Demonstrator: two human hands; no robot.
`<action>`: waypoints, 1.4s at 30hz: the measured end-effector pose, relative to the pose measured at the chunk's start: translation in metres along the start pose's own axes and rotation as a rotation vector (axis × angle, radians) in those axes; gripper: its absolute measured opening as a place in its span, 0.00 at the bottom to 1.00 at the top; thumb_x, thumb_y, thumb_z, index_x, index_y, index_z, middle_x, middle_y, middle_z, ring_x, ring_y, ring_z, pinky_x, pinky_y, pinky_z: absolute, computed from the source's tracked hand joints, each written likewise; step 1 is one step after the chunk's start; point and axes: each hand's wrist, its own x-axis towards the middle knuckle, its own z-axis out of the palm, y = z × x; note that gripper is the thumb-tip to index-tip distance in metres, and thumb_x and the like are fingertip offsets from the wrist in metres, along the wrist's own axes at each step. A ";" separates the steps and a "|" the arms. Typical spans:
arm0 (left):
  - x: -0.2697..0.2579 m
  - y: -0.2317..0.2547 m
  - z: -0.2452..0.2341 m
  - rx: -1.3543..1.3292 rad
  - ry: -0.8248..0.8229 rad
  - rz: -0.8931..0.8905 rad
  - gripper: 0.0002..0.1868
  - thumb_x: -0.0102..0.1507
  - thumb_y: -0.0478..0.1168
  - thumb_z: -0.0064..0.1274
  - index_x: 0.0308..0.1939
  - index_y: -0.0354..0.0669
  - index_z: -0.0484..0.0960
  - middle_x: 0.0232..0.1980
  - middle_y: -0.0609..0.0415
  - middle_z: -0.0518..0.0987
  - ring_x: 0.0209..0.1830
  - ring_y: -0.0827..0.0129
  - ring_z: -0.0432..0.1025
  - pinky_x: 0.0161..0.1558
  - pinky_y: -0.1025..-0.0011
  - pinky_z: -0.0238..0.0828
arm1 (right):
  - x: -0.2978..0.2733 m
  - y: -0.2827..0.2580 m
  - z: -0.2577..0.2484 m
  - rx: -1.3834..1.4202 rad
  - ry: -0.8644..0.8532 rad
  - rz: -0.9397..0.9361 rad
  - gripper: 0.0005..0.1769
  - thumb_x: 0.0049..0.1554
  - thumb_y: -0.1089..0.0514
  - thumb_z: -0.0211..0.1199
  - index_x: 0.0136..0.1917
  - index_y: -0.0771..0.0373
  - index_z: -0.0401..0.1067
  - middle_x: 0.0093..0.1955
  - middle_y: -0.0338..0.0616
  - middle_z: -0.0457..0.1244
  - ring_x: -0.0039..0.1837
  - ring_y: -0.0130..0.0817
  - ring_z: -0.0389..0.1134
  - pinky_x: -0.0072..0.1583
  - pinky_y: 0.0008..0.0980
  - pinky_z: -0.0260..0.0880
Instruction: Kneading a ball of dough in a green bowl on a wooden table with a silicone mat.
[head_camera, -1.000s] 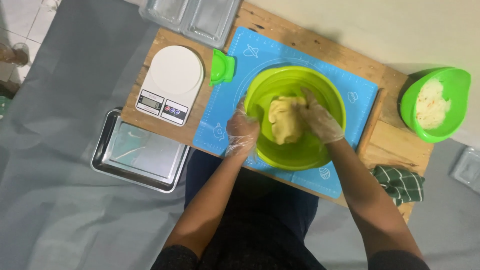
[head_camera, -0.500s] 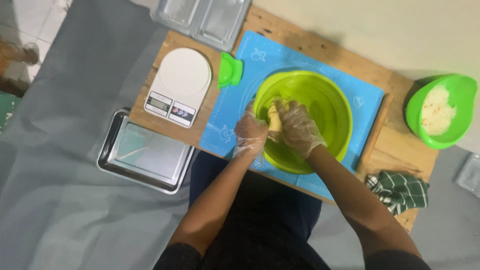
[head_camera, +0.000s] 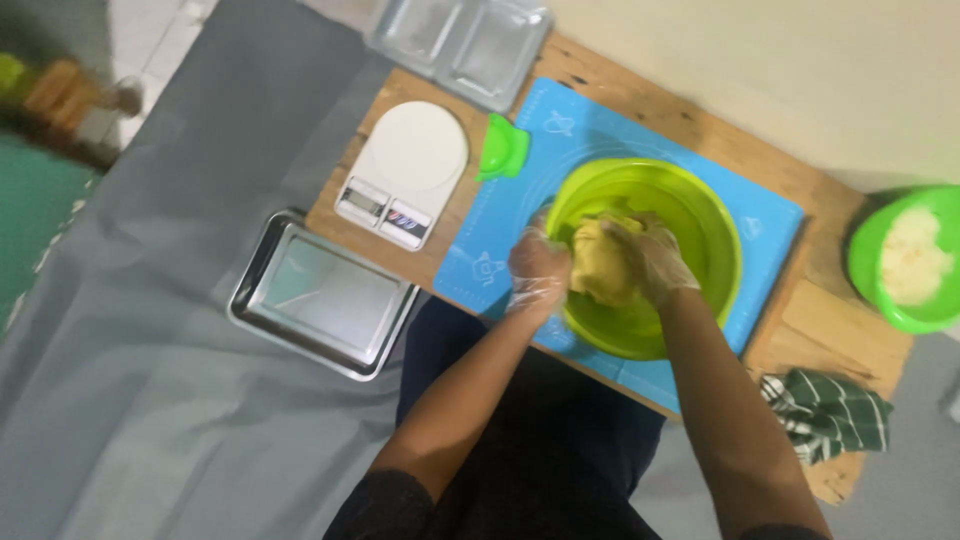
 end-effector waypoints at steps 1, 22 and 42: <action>0.009 -0.012 0.011 -0.003 0.025 0.001 0.32 0.57 0.38 0.46 0.66 0.62 0.75 0.51 0.45 0.83 0.55 0.45 0.77 0.62 0.53 0.74 | 0.003 0.011 0.005 -0.062 0.046 -0.048 0.40 0.52 0.29 0.68 0.68 0.56 0.72 0.61 0.55 0.66 0.65 0.54 0.68 0.63 0.48 0.70; -0.010 0.005 -0.035 -0.123 -0.137 -0.004 0.44 0.53 0.49 0.41 0.77 0.52 0.59 0.58 0.49 0.73 0.55 0.54 0.71 0.47 0.59 0.73 | 0.002 0.044 -0.039 0.730 0.409 -0.265 0.23 0.53 0.57 0.66 0.61 0.51 0.66 0.57 0.41 0.68 0.54 0.32 0.72 0.54 0.34 0.78; -0.092 -0.264 -0.145 -0.057 0.242 -0.255 0.21 0.67 0.44 0.46 0.65 0.63 0.72 0.58 0.59 0.81 0.33 0.70 0.80 0.34 0.69 0.85 | 0.065 -0.220 0.136 0.536 -0.381 -0.291 0.24 0.44 0.65 0.68 0.53 0.52 0.67 0.53 0.48 0.69 0.53 0.45 0.75 0.45 0.38 0.81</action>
